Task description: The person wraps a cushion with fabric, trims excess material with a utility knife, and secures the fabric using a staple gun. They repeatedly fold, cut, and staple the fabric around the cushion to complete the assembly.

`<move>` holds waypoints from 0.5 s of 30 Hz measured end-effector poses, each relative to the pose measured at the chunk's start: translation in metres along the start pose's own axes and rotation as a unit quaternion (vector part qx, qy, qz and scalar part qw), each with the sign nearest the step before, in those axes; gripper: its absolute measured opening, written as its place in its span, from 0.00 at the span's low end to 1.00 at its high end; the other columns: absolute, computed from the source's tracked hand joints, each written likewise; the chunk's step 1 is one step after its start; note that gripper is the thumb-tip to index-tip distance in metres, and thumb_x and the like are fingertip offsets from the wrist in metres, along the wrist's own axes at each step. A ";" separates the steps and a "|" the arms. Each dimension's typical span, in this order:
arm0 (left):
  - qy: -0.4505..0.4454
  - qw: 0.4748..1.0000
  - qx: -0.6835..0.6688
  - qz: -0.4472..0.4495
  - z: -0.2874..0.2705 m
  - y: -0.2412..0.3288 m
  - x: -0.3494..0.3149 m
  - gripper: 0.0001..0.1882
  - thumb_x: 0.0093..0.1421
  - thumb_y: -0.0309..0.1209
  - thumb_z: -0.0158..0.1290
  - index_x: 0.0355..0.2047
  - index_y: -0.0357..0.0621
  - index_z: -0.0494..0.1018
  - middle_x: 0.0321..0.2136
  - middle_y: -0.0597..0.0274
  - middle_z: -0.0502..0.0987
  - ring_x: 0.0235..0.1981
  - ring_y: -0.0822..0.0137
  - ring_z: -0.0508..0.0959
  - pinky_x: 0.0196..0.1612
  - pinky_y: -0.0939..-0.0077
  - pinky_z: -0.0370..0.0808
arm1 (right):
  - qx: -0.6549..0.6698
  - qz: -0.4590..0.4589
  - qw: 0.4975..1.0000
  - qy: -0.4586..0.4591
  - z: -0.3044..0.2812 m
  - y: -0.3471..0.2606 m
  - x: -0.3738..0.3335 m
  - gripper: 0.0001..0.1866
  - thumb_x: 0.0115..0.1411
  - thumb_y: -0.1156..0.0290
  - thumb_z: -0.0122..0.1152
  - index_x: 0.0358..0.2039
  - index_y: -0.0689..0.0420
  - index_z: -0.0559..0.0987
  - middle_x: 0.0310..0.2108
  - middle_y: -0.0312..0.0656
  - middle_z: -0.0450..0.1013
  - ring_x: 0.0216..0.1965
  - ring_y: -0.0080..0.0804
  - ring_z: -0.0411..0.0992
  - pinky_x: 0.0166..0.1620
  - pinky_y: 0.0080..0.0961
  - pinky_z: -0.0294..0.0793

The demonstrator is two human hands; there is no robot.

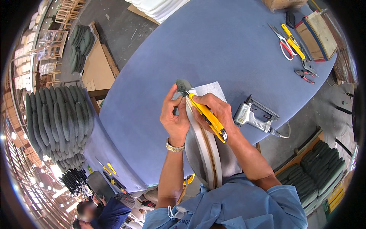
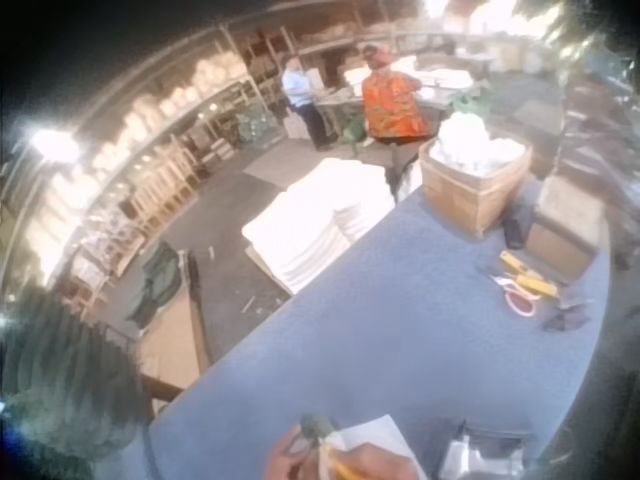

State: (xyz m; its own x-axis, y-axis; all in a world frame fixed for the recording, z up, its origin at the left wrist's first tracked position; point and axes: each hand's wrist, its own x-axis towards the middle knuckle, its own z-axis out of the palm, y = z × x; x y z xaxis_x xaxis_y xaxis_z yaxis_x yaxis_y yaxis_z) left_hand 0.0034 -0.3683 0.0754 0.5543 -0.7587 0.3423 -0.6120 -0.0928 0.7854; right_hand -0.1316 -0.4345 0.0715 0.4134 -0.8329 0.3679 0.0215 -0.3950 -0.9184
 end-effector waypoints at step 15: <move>0.010 0.999 -0.036 -0.019 0.003 -0.002 -0.005 0.03 0.65 0.19 0.57 0.35 0.36 0.74 0.55 0.45 0.79 0.50 0.62 0.83 0.50 0.71 0.79 | -0.006 0.001 1.000 -0.014 -0.003 -0.001 -0.007 0.19 0.54 0.81 0.72 0.45 0.56 0.77 0.30 0.41 0.76 0.27 0.33 0.77 0.31 0.26 0.76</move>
State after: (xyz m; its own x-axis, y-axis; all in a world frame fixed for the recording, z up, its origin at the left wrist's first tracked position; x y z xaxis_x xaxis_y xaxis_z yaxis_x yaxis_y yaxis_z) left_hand 0.0000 -0.3662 0.0703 0.5888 -0.7419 0.3209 -0.5480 -0.0745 0.8331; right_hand -0.1373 -0.4298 0.0705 0.4396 -0.8220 0.3619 0.0102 -0.3983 -0.9172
